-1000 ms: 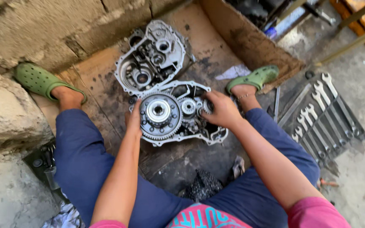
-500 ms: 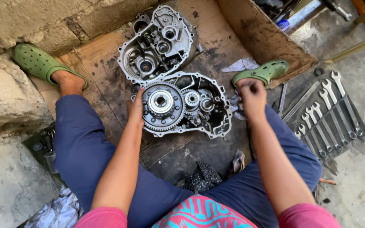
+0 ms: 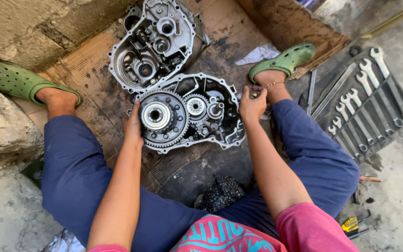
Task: The person sits on the floor and assembles internal components of a disassembled engine casing. They place gears and shafts into the casing, rotate them to check fit, and repeatedly remove and reposition parts while working with both hands.
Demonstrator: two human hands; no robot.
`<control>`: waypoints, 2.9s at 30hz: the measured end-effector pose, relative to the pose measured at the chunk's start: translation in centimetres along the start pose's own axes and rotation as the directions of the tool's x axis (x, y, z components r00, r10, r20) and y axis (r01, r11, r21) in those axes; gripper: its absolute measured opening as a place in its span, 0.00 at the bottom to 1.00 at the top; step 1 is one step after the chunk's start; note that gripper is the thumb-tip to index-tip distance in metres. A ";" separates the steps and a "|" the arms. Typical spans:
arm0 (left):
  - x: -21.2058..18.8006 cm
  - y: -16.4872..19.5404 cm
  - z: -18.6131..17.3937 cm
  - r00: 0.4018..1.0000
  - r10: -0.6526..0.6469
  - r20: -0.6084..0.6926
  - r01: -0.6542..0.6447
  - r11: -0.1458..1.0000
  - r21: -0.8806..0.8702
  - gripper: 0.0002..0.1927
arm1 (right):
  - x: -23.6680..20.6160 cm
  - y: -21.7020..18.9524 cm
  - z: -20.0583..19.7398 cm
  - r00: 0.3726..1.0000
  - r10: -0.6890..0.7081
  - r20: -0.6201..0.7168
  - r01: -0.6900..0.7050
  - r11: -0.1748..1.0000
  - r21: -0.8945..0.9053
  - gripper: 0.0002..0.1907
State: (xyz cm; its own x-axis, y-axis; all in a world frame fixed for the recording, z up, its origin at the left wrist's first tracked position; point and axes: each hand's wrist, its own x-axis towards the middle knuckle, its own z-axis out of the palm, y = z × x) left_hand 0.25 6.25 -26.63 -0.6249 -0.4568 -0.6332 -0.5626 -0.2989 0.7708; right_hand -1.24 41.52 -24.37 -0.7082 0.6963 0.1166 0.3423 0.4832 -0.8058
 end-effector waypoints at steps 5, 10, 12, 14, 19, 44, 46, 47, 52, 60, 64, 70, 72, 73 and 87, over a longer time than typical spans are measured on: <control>0.9 -1.2 -0.2 0.999 0.025 0.033 -0.023 0.998 -0.059 0.45 | -0.1 2.4 1.1 0.997 -0.004 0.074 0.013 0.992 -0.123 0.22; 1.3 -1.6 0.0 0.998 0.043 0.040 -0.041 0.997 -0.069 0.45 | 0.6 3.6 1.7 0.982 0.091 0.165 -0.065 0.986 -0.157 0.20; 1.1 -1.8 0.2 0.998 0.055 0.024 -0.054 0.998 -0.038 0.46 | 0.8 3.8 1.8 0.968 0.145 0.204 -0.107 0.977 -0.186 0.18; 1.0 -1.9 0.4 0.998 0.063 -0.008 -0.063 0.998 0.012 0.46 | 0.9 3.9 1.7 0.957 0.196 0.212 -0.150 0.965 -0.217 0.18; 0.9 -2.2 0.4 0.989 0.145 -0.022 -0.140 0.978 0.155 0.44 | 1.2 4.0 1.7 0.926 0.299 0.229 -0.226 0.928 -0.297 0.17; 2.3 -4.7 0.1 0.866 0.488 -0.110 -0.297 0.678 0.672 0.38 | 1.7 5.6 2.4 0.954 0.213 0.209 -0.166 0.961 -0.221 0.14; 2.3 -4.7 0.2 0.876 0.467 -0.119 -0.301 0.723 0.622 0.39 | 1.8 5.6 2.4 0.953 0.221 0.210 -0.175 0.961 -0.215 0.14; 2.2 -4.7 0.3 0.886 0.447 -0.123 -0.299 0.754 0.585 0.39 | 1.8 5.6 2.4 0.947 0.240 0.215 -0.194 0.957 -0.216 0.15; 2.3 -5.0 0.0 0.870 0.473 -0.142 -0.296 0.730 0.616 0.45 | 1.7 6.1 2.5 0.950 0.220 0.220 -0.181 0.966 -0.184 0.15; 2.6 -5.0 -0.3 0.878 0.449 -0.165 -0.247 0.721 0.647 0.52 | 1.6 6.9 3.4 0.952 0.208 0.224 -0.162 0.965 -0.207 0.15; 2.3 -4.7 -0.3 0.892 0.420 -0.170 -0.225 0.737 0.638 0.50 | 1.5 6.6 3.4 0.958 0.185 0.219 -0.138 0.967 -0.213 0.15; 2.0 -3.5 0.3 0.893 0.410 -0.184 -0.209 0.742 0.637 0.47 | 1.8 4.9 3.0 0.953 0.216 0.214 -0.170 0.962 -0.214 0.15; 2.1 -3.4 0.3 0.877 0.441 -0.192 -0.221 0.724 0.654 0.48 | 1.9 4.4 2.9 0.944 0.243 0.222 -0.192 0.955 -0.227 0.15; 2.2 -3.4 0.3 0.879 0.439 -0.189 -0.223 0.727 0.649 0.49 | 1.9 4.3 2.8 0.942 0.252 0.222 -0.202 0.953 -0.226 0.16; 2.2 -4.4 0.0 0.909 0.386 -0.159 -0.231 0.782 0.579 0.48 | 1.7 6.2 2.8 0.961 0.181 0.207 -0.140 0.970 -0.197 0.17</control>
State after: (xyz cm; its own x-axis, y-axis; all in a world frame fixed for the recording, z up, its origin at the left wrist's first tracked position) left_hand 1.32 6.57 -31.44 -0.6991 -0.6634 -0.2668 -0.6090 0.3570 0.7083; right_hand -2.06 44.25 -30.75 -0.7468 0.6470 -0.1539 0.5533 0.4760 -0.6835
